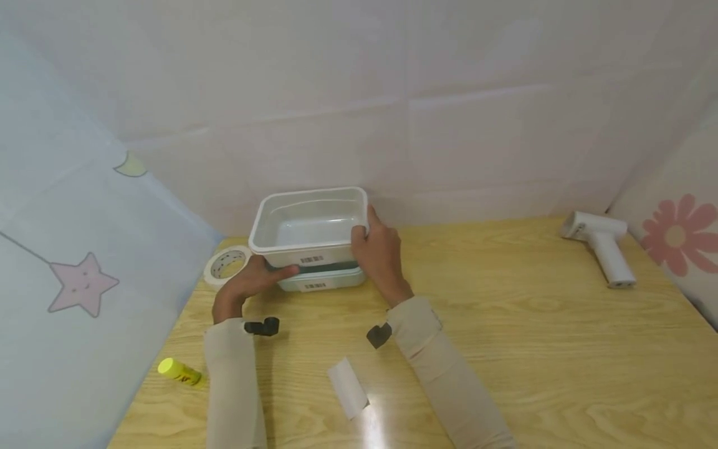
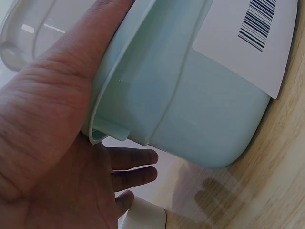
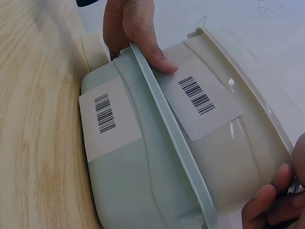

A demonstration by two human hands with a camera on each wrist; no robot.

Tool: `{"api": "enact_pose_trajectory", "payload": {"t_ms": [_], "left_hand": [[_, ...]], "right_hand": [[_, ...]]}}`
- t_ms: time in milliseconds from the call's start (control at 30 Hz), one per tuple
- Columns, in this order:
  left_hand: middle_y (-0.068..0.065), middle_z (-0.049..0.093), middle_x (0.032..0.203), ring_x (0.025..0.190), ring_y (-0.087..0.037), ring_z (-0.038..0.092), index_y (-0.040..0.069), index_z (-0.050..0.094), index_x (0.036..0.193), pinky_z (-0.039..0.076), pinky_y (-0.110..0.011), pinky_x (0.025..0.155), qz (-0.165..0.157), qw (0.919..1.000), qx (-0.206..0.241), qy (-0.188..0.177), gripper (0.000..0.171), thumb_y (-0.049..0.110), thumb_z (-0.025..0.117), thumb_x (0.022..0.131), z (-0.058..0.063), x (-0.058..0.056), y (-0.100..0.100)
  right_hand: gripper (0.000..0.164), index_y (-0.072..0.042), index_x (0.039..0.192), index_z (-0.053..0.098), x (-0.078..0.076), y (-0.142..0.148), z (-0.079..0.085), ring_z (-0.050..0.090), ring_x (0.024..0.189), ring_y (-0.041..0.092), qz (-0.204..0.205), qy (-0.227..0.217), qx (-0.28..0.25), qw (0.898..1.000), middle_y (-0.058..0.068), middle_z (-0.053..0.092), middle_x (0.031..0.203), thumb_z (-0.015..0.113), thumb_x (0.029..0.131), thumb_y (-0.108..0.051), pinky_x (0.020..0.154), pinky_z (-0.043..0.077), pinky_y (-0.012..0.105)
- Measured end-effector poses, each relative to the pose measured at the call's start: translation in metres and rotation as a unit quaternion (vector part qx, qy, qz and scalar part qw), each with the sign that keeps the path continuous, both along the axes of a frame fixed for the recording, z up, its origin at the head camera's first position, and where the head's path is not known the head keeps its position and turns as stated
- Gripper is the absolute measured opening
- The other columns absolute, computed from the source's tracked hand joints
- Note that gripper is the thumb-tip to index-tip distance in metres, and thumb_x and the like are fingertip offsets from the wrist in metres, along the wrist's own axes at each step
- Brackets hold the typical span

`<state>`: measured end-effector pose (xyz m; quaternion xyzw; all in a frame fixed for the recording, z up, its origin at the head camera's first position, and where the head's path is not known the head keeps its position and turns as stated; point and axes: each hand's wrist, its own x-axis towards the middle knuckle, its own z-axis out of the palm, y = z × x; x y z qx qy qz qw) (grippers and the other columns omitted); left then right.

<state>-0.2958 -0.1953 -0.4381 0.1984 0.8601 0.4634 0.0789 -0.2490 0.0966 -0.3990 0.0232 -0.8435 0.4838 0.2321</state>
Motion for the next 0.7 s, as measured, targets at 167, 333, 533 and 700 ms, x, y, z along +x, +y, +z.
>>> {"api": "enact_pose_trajectory", "payload": {"t_ms": [167,333,533,700], "left_hand": [[-0.015,0.057,0.135,0.122,-0.032,0.055,0.01,0.042,0.145,0.041,-0.056,0.103,-0.017,0.9985,0.049,-0.021,0.073,0.022,0.083,0.085,0.014,0.01,0.003],[-0.016,0.057,0.135,0.119,-0.03,0.054,0.01,0.042,0.146,0.041,-0.052,0.103,-0.007,0.9967,0.068,-0.044,0.074,0.02,0.083,0.085,0.002,0.006,-0.001],[-0.016,0.044,0.143,0.13,-0.036,0.041,0.016,0.029,0.155,0.029,-0.059,0.111,0.019,0.9968,0.054,-0.055,0.091,0.032,0.084,0.084,-0.013,0.0,-0.013],[-0.012,0.022,0.16,0.147,-0.037,0.013,0.026,0.006,0.162,0.002,-0.067,0.115,-0.008,0.9995,0.015,-0.027,0.11,0.041,0.082,0.084,-0.016,-0.003,-0.021]], "right_hand": [[0.058,0.005,0.148,0.044,0.001,-0.005,-0.005,0.052,0.045,0.014,0.014,-0.002,0.023,1.0,0.023,0.071,0.08,0.044,0.094,-0.017,0.033,0.043,0.027],[0.055,0.011,0.145,0.042,0.002,-0.005,-0.012,0.028,0.032,0.006,0.023,-0.028,0.047,0.998,0.004,0.046,0.044,0.044,0.097,-0.016,0.026,0.028,0.026],[0.056,0.009,0.149,0.038,0.001,-0.002,-0.023,0.043,0.032,0.009,0.037,-0.058,0.077,0.995,0.015,0.064,0.065,0.044,0.101,-0.021,0.028,0.038,0.027],[0.057,0.009,0.149,0.037,0.001,0.0,-0.031,0.046,0.033,0.01,0.043,-0.06,0.116,0.991,0.014,0.063,0.064,0.043,0.104,-0.025,0.029,0.038,0.026]]}}
